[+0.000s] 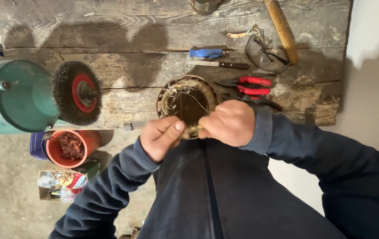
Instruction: The person uses pliers to pull and cut copper wires from a cylindrical metal component on a workbench. They repeatedly pull out bundles of wire, cut them, and place the pieces on the table.
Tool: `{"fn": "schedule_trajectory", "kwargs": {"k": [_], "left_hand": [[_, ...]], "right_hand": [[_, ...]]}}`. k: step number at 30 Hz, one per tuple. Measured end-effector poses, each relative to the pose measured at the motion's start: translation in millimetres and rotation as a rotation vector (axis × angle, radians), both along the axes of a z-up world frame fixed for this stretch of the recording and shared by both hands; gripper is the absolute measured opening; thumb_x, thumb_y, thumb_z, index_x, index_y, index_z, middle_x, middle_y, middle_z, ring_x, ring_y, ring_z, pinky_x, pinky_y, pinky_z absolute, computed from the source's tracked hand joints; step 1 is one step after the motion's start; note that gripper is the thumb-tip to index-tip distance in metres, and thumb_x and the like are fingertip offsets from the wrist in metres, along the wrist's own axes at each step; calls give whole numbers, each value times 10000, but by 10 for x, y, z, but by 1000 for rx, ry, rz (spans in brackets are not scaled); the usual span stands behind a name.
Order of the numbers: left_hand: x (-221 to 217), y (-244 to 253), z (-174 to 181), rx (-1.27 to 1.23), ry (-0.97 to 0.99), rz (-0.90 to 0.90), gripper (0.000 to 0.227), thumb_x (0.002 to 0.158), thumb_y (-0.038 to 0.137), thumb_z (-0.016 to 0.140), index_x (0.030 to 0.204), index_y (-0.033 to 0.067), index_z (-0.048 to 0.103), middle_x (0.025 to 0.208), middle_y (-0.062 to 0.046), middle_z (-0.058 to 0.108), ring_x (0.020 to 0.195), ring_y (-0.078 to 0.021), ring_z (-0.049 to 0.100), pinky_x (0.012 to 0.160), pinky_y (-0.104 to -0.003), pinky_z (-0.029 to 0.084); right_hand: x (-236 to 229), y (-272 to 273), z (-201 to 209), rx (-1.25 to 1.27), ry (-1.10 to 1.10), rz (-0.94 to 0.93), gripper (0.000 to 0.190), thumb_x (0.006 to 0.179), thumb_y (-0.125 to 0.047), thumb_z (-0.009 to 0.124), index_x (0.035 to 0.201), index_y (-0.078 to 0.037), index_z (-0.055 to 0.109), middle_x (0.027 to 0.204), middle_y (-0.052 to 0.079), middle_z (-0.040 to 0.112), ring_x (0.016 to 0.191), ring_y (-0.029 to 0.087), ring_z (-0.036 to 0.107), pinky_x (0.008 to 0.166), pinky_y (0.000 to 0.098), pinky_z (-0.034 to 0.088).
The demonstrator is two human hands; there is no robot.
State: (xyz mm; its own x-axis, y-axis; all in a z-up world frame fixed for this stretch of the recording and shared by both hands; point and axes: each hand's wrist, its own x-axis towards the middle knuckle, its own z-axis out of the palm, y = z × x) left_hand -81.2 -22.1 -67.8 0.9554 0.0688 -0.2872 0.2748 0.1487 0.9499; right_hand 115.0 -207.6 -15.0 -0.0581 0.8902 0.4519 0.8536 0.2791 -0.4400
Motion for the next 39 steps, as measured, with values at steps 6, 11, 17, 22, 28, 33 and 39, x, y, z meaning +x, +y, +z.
{"fn": "schedule_trajectory", "kwargs": {"k": [6,11,17,22,28,33,39], "left_hand": [[-232,-123,-200,-358,110,-126,457,1112,409,496,1036,16,718,664,-28,614,549,-97,519,535,-239,411],[97,31,596,1143,-662,65,441,1048,395,594,1260,9,615,1018,-152,708,791,-256,664,680,-337,494],[-50,157,303,1308,-681,-104,338,985,397,710,1076,71,693,793,-38,663,615,-198,598,556,-338,431],[-296,-122,-256,32,23,44,323,1079,362,554,1035,70,686,664,22,580,578,-84,532,543,-253,442],[-537,-275,-485,-752,164,144,335,1109,247,476,1300,-19,550,773,-9,549,621,-90,447,574,-237,358],[-741,56,-639,-143,-140,441,377,1108,297,457,1332,6,541,813,-65,626,678,-132,557,617,-260,445],[-812,281,-1262,339,-203,694,292,1130,248,509,1331,39,542,1006,-96,679,842,-171,621,776,-321,510]], "right_hand": [[57,38,131,181,-421,102,293,1006,-322,727,919,-44,701,613,-26,497,527,149,508,473,312,381],[-158,-181,-371,-451,630,-145,317,1056,-347,581,933,-83,707,699,12,601,648,150,578,600,289,454],[-234,-180,-400,-867,1123,-139,372,1068,-337,531,916,-56,721,655,12,553,592,106,476,558,271,421],[-217,-89,-193,-284,313,-120,282,1072,-334,634,1020,-61,681,799,45,618,672,209,623,633,305,433],[8,78,-41,121,-415,100,337,965,-363,765,1022,-37,700,688,-23,490,618,147,508,554,308,386],[271,-122,-171,-61,-170,-203,575,785,-398,791,1209,-23,686,1008,100,696,898,268,642,801,425,510],[551,-844,-956,-207,40,-739,285,1060,-183,709,1296,-31,658,1281,134,633,1180,337,616,1015,425,518]]}}
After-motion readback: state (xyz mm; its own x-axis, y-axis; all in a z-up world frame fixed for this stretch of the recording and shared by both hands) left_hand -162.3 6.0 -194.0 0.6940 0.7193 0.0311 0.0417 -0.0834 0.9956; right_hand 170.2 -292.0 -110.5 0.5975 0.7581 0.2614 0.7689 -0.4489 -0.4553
